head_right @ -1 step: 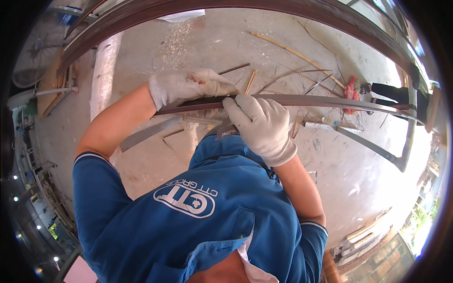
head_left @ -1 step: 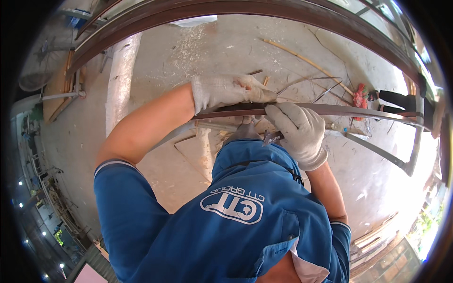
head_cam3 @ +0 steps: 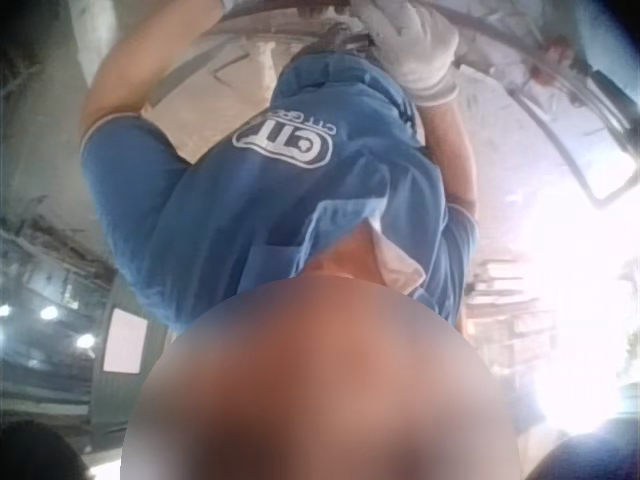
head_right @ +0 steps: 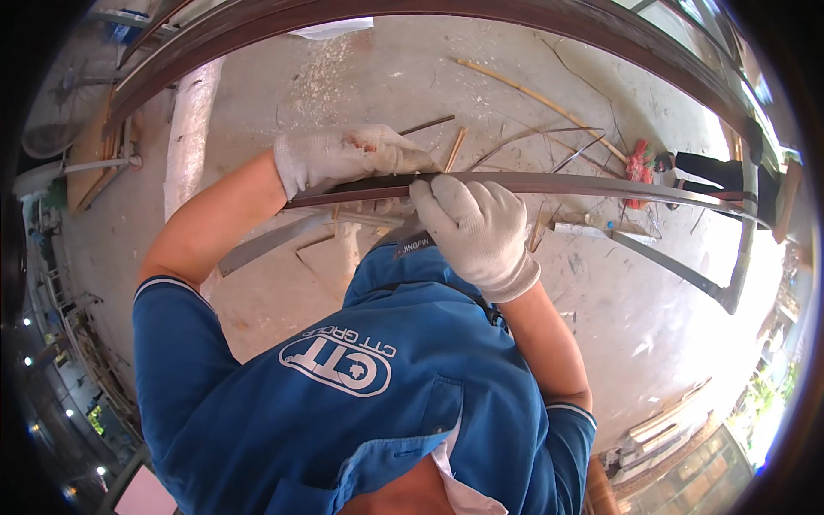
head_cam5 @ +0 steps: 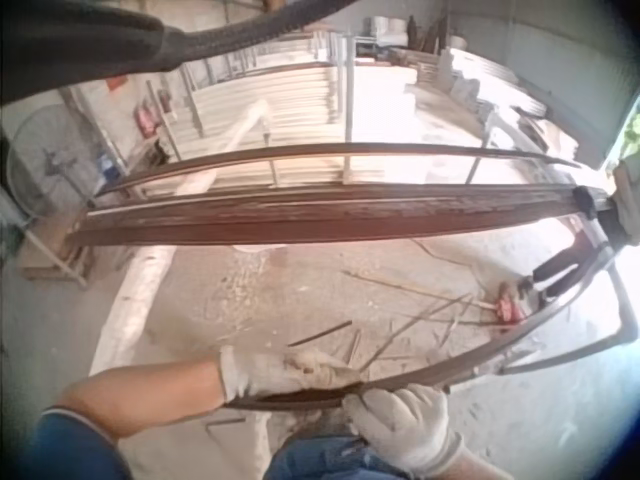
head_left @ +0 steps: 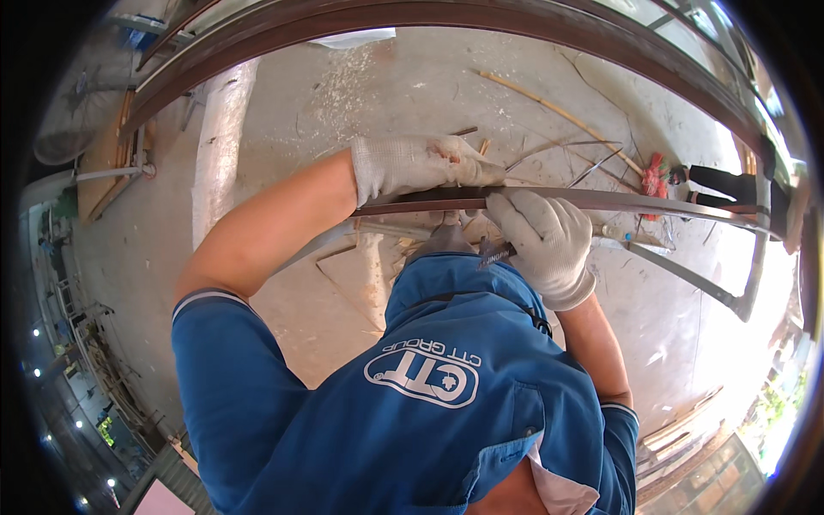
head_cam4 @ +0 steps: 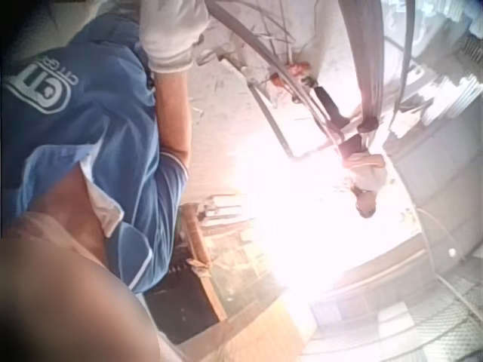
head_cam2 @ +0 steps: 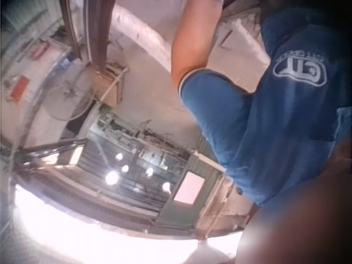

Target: The person scrapes a long curved metal frame with a handheld scraper, removing material along its length. The person repeatedly repositions the frame and continues scraping different sections.

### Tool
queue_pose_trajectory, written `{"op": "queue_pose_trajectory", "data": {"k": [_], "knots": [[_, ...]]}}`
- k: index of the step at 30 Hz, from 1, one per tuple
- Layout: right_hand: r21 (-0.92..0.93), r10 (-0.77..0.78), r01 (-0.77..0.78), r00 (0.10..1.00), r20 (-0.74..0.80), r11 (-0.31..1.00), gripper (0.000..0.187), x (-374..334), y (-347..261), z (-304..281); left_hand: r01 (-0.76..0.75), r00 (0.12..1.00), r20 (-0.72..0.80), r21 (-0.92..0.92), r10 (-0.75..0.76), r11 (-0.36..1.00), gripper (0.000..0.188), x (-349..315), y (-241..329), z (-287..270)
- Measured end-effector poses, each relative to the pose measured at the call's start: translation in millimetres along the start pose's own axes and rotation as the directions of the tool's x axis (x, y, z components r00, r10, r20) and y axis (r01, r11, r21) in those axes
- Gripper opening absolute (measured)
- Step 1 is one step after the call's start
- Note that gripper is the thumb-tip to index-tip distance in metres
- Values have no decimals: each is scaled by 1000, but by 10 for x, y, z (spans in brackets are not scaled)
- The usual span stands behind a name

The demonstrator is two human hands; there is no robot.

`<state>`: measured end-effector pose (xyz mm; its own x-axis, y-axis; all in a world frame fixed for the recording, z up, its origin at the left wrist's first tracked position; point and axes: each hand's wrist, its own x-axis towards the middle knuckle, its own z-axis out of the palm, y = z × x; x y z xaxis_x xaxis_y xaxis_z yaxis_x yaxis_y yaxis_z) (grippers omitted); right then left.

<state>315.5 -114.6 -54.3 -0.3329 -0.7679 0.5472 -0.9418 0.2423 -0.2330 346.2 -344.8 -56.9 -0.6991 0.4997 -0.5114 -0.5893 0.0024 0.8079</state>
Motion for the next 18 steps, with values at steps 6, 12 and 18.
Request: {"op": "queue_pose_trajectory", "data": {"k": [6,12,18], "knots": [[282,277,-313,947,160,907,30,-179,-4,-102,60,997,-49,137,-54,989,46,24,63,-148],[124,158,-151,986,-55,981,41,-81,102,-52,90,996,-22,-17,-91,996,45,43,70,-95],[100,35,-35,999,-1,994,39,25,87,87,104,994,-27,-5,-104,995,47,25,70,-33]]}}
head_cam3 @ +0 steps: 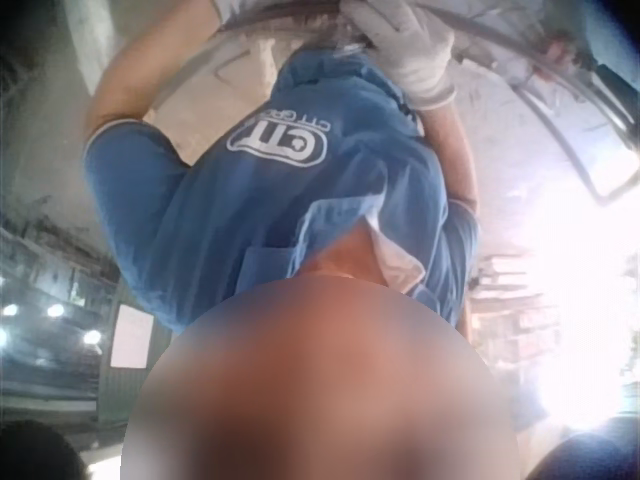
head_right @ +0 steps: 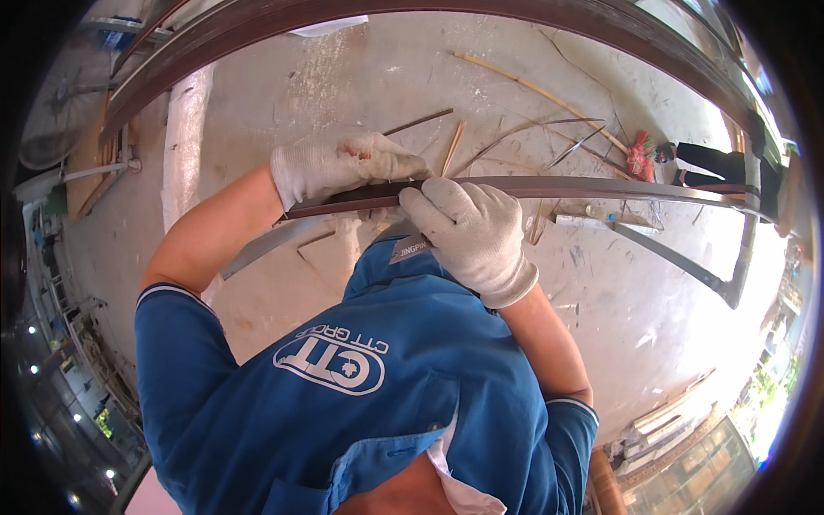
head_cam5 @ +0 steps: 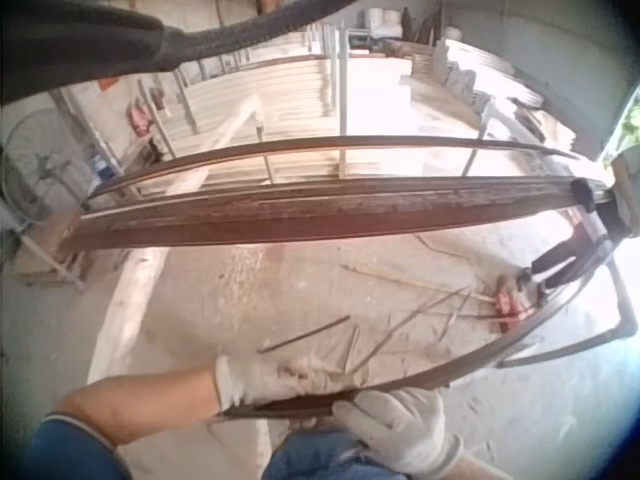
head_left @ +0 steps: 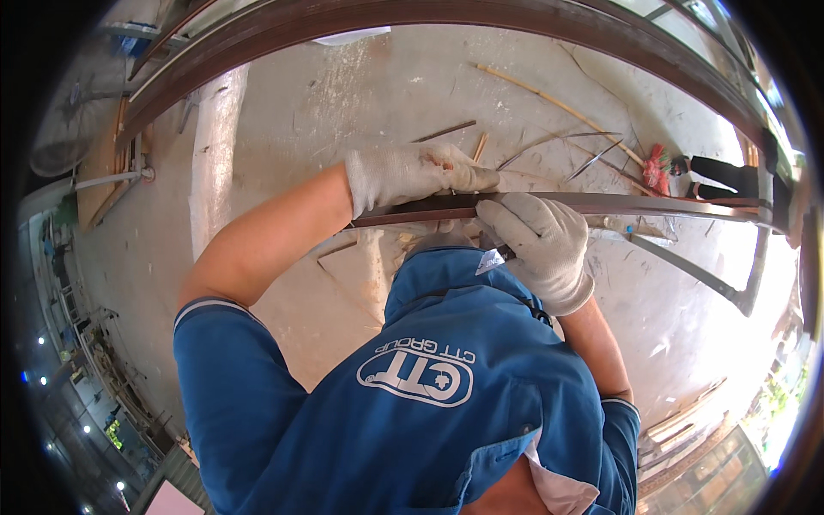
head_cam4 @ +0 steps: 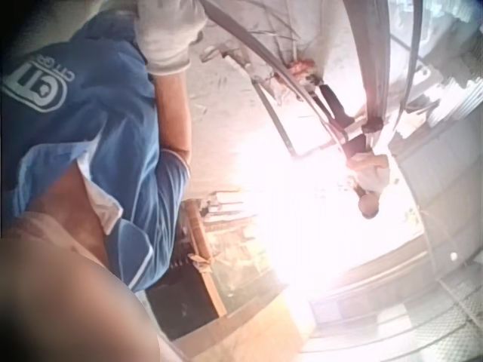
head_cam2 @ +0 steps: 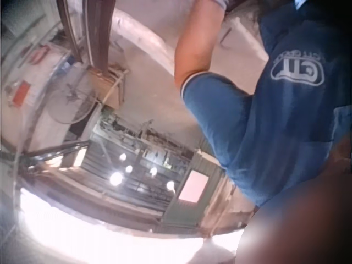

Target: The person scrapes a long curved metal frame with a handheld scraper, removing material along its length. The person repeatedly repositions the frame and continues scraping different sections.

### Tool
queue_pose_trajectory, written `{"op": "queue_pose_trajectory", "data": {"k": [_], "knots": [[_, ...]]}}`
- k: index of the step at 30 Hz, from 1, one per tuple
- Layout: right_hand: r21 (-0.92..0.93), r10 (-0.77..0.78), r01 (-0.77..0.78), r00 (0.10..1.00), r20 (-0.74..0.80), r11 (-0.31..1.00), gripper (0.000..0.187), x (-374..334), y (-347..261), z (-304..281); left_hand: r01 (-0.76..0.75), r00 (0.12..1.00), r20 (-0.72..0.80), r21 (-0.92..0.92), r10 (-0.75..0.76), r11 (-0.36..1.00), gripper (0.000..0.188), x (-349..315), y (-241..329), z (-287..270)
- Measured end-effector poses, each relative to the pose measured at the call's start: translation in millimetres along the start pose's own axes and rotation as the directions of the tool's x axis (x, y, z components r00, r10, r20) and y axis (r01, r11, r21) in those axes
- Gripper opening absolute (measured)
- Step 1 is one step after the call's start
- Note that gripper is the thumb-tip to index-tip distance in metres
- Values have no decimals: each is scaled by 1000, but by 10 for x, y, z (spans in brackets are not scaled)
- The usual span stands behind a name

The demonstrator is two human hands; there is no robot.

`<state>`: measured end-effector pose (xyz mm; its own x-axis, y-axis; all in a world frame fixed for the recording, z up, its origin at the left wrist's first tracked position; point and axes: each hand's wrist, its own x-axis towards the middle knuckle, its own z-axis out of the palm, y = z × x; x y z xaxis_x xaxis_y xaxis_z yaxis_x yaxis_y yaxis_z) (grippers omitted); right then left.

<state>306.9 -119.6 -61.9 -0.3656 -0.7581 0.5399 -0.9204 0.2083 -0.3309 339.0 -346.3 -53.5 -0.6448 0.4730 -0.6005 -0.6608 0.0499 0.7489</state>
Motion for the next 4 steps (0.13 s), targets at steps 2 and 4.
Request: {"op": "queue_pose_trajectory", "data": {"k": [2,4], "knots": [[-34,-29,30,999,23,999,40,-4,-18,27,-58,998,13,41,58,997,49,-30,-25,-4],[-71,-49,53,997,51,996,41,-29,-40,24,-15,1000,-3,44,15,999,48,0,-41,-11]]}}
